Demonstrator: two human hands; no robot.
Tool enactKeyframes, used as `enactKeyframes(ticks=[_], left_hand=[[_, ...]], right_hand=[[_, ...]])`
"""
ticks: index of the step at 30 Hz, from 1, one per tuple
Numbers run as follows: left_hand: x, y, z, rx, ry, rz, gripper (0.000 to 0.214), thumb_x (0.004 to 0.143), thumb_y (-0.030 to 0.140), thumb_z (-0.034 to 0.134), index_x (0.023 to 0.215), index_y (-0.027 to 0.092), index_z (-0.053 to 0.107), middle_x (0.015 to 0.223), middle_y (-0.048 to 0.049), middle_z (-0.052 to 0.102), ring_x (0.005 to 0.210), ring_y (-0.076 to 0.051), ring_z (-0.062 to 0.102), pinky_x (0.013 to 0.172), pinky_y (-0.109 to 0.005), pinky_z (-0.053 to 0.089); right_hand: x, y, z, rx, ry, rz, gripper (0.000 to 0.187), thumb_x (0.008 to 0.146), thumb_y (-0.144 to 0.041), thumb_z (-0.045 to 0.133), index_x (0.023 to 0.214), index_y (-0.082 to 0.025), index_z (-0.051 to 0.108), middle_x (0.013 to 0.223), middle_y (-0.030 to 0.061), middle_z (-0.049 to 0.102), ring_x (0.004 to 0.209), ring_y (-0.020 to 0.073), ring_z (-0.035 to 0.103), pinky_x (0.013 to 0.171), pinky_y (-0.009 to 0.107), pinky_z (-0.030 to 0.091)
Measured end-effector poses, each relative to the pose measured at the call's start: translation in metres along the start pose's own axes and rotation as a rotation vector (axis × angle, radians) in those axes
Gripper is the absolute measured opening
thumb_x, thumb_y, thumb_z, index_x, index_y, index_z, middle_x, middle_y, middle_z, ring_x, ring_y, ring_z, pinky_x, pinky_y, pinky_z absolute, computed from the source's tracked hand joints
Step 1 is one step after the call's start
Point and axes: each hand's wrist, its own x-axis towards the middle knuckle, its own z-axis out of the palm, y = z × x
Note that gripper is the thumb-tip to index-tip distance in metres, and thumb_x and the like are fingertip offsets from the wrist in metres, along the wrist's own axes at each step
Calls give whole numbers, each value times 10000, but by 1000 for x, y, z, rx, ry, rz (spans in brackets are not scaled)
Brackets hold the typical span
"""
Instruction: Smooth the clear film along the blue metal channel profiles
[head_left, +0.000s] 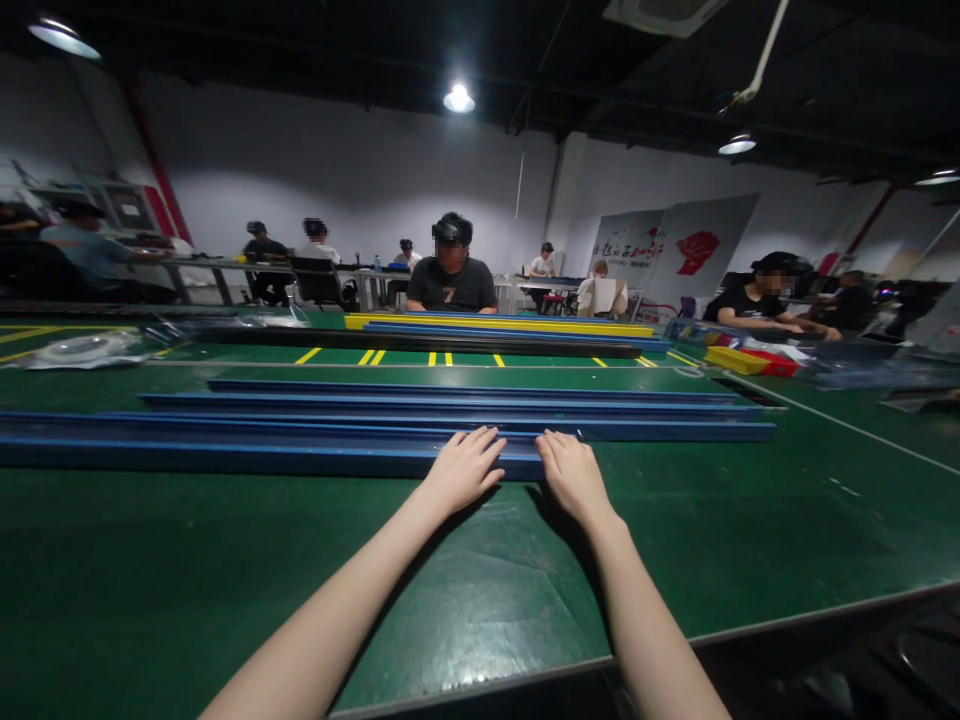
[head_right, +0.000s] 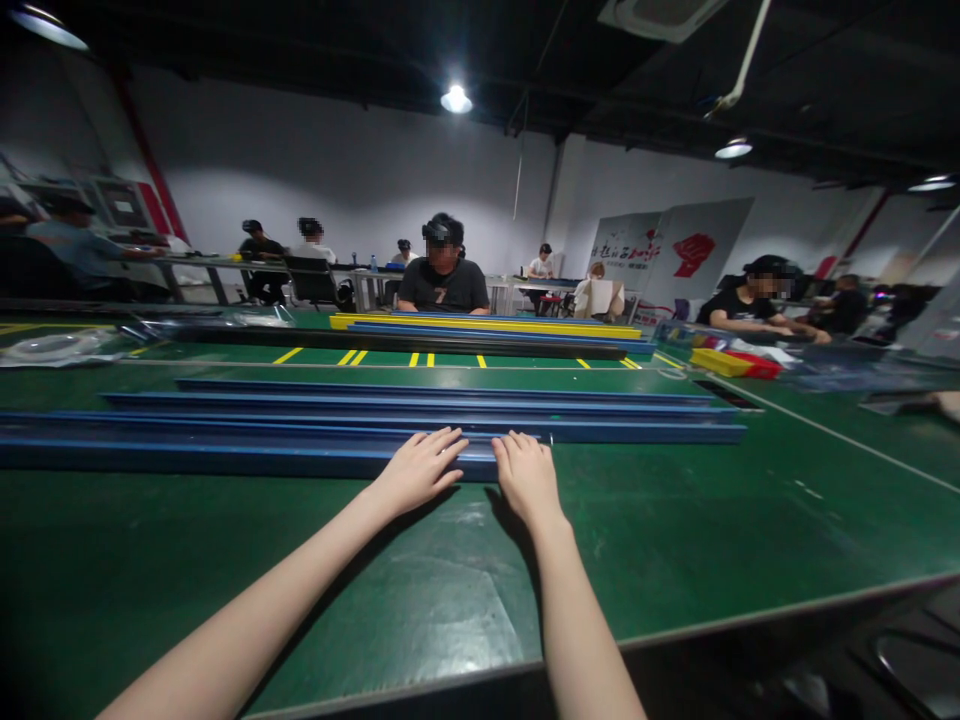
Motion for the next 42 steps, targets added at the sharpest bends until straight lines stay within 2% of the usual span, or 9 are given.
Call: enactKeyframes(ticks=[7, 13, 19, 24, 28, 33, 38, 42], left_hand=[[-4, -6, -10, -37, -44, -101, 442, 839, 499, 359, 1189, 248, 461, 1292, -37, 456, 1178, -221, 407, 927, -408, 329], [-2, -13, -21, -68, -42, -186, 464, 863, 529, 239, 1066, 240, 539, 1183, -27, 552, 1069, -203, 489, 865, -372, 346], [0, -16, -33, -26, -60, -328, 507, 870, 518, 208, 875, 201, 605, 993, -51, 631, 940, -220, 543, 808, -361, 352], [1, -21, -41, 4, -102, -496, 514, 887, 469, 201, 869, 179, 625, 945, -77, 641, 906, -224, 570, 752, -330, 375], [-1, -22, -40, 46, -81, -559, 513, 892, 449, 211, 847, 165, 635, 912, -85, 645, 867, -229, 586, 729, -333, 380], [-6, -14, -31, 102, 15, -487, 500, 887, 447, 230, 851, 137, 620, 917, -122, 623, 875, -246, 564, 751, -366, 363], [-8, -3, -18, 72, 47, -309, 430, 893, 419, 250, 980, 157, 579, 1034, -104, 597, 980, -225, 521, 785, -340, 363], [-9, 2, -7, 60, 62, -231, 437, 876, 459, 278, 1085, 175, 538, 1135, -100, 563, 1075, -250, 474, 837, -363, 362]], right_hand=[[1, -6, 0, 82, 14, -18, 363, 900, -307, 264, 997, -186, 593, 1118, 61, 595, 1059, 170, 500, 860, 305, 344], [13, 1, -7, -68, -16, -16, 305, 874, -331, 332, 873, -203, 609, 954, 41, 643, 916, 171, 552, 736, 278, 360], [18, 16, -14, -166, -2, 10, 394, 886, -349, 282, 760, -203, 626, 832, 41, 659, 821, 163, 579, 645, 247, 359], [19, 31, -13, -76, 20, 103, 454, 893, -374, 247, 734, -207, 637, 821, 35, 665, 814, 157, 585, 638, 236, 363], [17, 40, -6, 41, 70, 140, 471, 892, -393, 237, 754, -212, 649, 810, 31, 665, 808, 157, 583, 658, 240, 375], [8, 37, 4, 67, 153, 24, 439, 885, -378, 265, 778, -194, 649, 814, 44, 664, 827, 161, 564, 701, 248, 377], [0, 24, 5, 30, 106, -138, 354, 878, -339, 315, 930, -179, 626, 1018, 50, 638, 964, 164, 527, 797, 267, 344], [0, 18, 1, -31, 90, -142, 346, 888, -314, 299, 924, -179, 616, 1022, 49, 633, 961, 155, 522, 805, 274, 309]])
